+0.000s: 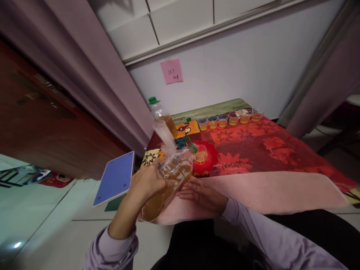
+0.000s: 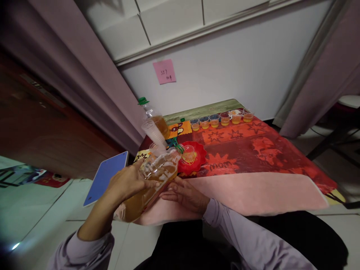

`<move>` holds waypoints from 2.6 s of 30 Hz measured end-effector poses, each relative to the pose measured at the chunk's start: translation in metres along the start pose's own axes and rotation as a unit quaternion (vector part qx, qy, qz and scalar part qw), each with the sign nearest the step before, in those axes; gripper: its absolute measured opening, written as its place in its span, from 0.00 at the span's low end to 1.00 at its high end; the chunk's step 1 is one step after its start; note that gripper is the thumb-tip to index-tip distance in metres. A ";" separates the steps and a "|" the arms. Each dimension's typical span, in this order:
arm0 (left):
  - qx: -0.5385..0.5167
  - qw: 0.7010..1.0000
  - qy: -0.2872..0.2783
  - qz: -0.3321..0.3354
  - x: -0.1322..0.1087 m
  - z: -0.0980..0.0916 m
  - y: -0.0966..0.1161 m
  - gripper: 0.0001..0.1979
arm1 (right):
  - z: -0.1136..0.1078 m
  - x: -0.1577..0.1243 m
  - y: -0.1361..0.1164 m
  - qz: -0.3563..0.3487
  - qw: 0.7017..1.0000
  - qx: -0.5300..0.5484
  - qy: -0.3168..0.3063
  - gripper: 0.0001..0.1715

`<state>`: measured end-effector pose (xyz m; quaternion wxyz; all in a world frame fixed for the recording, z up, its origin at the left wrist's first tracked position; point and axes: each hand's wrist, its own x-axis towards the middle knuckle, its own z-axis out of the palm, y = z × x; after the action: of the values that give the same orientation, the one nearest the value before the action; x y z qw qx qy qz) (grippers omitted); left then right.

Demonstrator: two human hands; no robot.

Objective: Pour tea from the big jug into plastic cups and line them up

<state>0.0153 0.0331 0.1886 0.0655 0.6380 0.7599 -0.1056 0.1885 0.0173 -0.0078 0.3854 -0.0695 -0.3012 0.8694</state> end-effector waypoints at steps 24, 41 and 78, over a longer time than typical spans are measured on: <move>-0.011 1.000 -0.003 0.002 0.001 0.001 0.000 0.47 | -0.002 0.001 0.002 -0.005 1.000 0.009 0.001 0.26; -0.014 1.000 0.013 0.008 0.004 0.005 -0.003 0.48 | 0.000 0.000 0.000 -0.003 1.000 0.005 -0.003 0.28; -0.495 0.813 0.305 -0.024 0.011 0.160 -0.078 0.49 | -0.007 -0.004 -0.004 0.000 0.998 -0.063 -0.006 0.40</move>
<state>-0.0686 -0.0082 0.0370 0.1346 0.5009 0.7053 0.4832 0.1959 0.0202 -0.0115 0.3784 -0.0888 -0.3580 0.8490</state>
